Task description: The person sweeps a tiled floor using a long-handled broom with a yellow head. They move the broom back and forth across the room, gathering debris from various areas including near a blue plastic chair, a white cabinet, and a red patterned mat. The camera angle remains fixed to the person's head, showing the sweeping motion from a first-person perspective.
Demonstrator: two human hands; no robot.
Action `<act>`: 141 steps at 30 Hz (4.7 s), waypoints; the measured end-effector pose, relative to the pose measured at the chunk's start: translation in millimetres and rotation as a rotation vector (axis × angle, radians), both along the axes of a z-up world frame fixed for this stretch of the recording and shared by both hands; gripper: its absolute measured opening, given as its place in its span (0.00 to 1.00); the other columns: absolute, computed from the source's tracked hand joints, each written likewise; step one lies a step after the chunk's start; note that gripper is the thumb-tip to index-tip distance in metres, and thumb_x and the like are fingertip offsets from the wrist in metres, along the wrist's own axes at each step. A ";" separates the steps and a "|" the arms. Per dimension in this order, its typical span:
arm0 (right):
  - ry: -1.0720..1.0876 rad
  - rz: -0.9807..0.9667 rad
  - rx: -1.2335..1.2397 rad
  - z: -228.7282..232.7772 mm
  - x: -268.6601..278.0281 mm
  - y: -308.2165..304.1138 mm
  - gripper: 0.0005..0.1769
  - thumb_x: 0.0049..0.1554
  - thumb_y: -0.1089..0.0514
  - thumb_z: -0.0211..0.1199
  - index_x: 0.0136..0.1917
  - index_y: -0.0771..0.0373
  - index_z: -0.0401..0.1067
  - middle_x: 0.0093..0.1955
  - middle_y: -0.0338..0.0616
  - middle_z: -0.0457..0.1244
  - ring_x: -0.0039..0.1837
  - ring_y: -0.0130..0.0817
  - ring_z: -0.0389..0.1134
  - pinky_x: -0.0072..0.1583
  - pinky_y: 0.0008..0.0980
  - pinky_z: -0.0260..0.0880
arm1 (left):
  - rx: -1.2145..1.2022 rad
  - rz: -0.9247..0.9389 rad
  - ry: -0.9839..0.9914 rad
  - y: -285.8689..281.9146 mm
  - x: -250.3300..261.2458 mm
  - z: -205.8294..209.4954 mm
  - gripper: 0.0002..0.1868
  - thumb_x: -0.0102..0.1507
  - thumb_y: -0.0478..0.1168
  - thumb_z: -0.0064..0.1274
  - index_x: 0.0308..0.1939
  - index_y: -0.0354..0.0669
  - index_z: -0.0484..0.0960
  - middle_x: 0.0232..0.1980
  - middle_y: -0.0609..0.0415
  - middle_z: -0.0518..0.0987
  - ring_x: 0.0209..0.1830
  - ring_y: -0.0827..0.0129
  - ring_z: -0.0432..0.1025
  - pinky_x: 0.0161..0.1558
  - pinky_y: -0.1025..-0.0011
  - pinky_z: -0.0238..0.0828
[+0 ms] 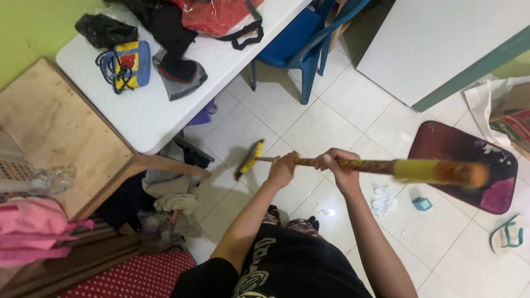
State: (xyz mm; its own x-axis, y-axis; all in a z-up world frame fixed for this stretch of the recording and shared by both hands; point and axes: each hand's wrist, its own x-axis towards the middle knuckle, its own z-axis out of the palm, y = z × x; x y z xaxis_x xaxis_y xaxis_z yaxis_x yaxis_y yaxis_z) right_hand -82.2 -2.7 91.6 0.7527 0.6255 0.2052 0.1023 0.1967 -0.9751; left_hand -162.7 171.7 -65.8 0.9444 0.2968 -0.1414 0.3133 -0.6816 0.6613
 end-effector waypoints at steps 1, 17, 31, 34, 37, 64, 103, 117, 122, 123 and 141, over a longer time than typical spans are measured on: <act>-0.034 0.009 -0.017 4.1 -1.7 -5.8 0.16 0.63 0.61 0.60 0.33 0.69 0.69 0.34 0.50 0.66 0.42 0.39 0.71 0.47 0.38 0.73 | 0.042 0.019 -0.007 1.4 -3.3 -13.8 0.09 0.68 0.34 0.43 0.50 0.51 0.72 0.50 0.54 0.80 0.56 0.59 0.73 0.67 0.49 0.57; 0.016 0.016 0.176 25.3 7.4 -116.9 0.30 0.66 0.54 0.58 0.25 0.61 0.56 0.23 0.38 0.51 0.29 0.28 0.52 0.37 0.34 0.59 | -0.098 0.279 0.102 -81.7 3.2 -100.1 0.18 0.67 0.48 0.51 0.58 0.51 0.68 0.61 0.51 0.70 0.66 0.53 0.65 0.62 0.48 0.65; -0.071 -0.180 0.556 24.4 16.6 -99.8 0.32 0.66 0.55 0.58 0.24 0.56 0.48 0.20 0.34 0.46 0.23 0.26 0.46 0.29 0.32 0.51 | 0.144 0.298 0.048 -73.8 20.4 -34.1 0.18 0.66 0.47 0.52 0.59 0.56 0.68 0.68 0.57 0.69 0.77 0.56 0.56 0.70 0.42 0.50; 0.017 -0.110 0.438 1.0 20.7 -88.0 0.31 0.68 0.55 0.57 0.27 0.59 0.49 0.24 0.37 0.48 0.28 0.28 0.49 0.35 0.35 0.57 | 0.137 0.345 0.017 -63.5 22.8 -48.9 0.20 0.65 0.45 0.54 0.59 0.55 0.68 0.70 0.53 0.66 0.75 0.53 0.55 0.68 0.44 0.52; -0.002 -0.048 0.194 -11.1 26.0 -72.5 0.31 0.67 0.56 0.56 0.25 0.58 0.50 0.24 0.39 0.50 0.28 0.28 0.50 0.35 0.31 0.53 | 0.074 0.347 0.032 -49.2 27.0 -60.1 0.19 0.64 0.44 0.54 0.57 0.52 0.68 0.67 0.52 0.68 0.72 0.54 0.59 0.63 0.49 0.60; -0.257 -0.606 0.467 1.1 90.1 69.1 0.26 0.66 0.58 0.54 0.28 0.59 0.49 0.23 0.39 0.50 0.27 0.31 0.50 0.33 0.35 0.57 | 0.098 -0.106 0.071 75.9 213.8 -9.4 0.18 0.65 0.39 0.53 0.56 0.58 0.66 0.66 0.58 0.66 0.65 0.57 0.65 0.58 0.50 0.63; -0.250 -0.703 0.464 14.1 218.5 0.3 0.25 0.59 0.63 0.51 0.24 0.54 0.46 0.20 0.31 0.45 0.23 0.25 0.44 0.32 0.30 0.53 | 0.167 -0.535 -0.402 27.7 328.8 -2.8 0.17 0.60 0.41 0.62 0.46 0.48 0.70 0.48 0.55 0.76 0.56 0.60 0.70 0.62 0.58 0.63; 0.066 -0.619 0.260 -28.8 212.9 12.0 0.27 0.64 0.61 0.56 0.25 0.59 0.52 0.25 0.34 0.47 0.29 0.27 0.44 0.35 0.30 0.45 | 0.122 -0.479 -0.012 45.3 311.8 -25.5 0.13 0.67 0.48 0.54 0.46 0.46 0.70 0.47 0.52 0.76 0.56 0.59 0.71 0.73 0.45 0.50; -0.034 -0.587 0.349 34.3 198.6 4.2 0.26 0.63 0.63 0.54 0.25 0.58 0.50 0.22 0.34 0.46 0.25 0.27 0.43 0.32 0.33 0.46 | -0.155 -0.501 -0.004 22.0 285.9 33.3 0.11 0.67 0.46 0.54 0.42 0.44 0.72 0.41 0.51 0.76 0.48 0.59 0.72 0.53 0.57 0.71; -0.039 -0.597 0.366 43.3 194.6 -1.0 0.25 0.63 0.63 0.53 0.25 0.59 0.51 0.22 0.35 0.47 0.24 0.29 0.44 0.31 0.36 0.49 | -0.152 -0.525 -0.030 17.8 281.7 41.8 0.11 0.67 0.46 0.55 0.42 0.44 0.72 0.40 0.51 0.76 0.47 0.58 0.72 0.52 0.57 0.71; 0.032 -0.461 0.293 -7.1 122.2 20.7 0.27 0.64 0.63 0.53 0.25 0.59 0.49 0.24 0.34 0.46 0.29 0.27 0.44 0.37 0.34 0.46 | -0.057 -0.419 -0.037 57.9 211.6 -14.1 0.14 0.66 0.45 0.55 0.47 0.43 0.68 0.48 0.48 0.75 0.53 0.55 0.69 0.56 0.58 0.67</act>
State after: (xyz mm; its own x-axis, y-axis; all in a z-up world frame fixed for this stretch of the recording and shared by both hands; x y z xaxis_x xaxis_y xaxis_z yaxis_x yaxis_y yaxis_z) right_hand 40.0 18.0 84.5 0.9440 0.1498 0.2939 0.2133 0.4024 -0.8903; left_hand 48.9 229.6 -79.9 0.9865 -0.1208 -0.1107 -0.0072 -0.7069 0.7073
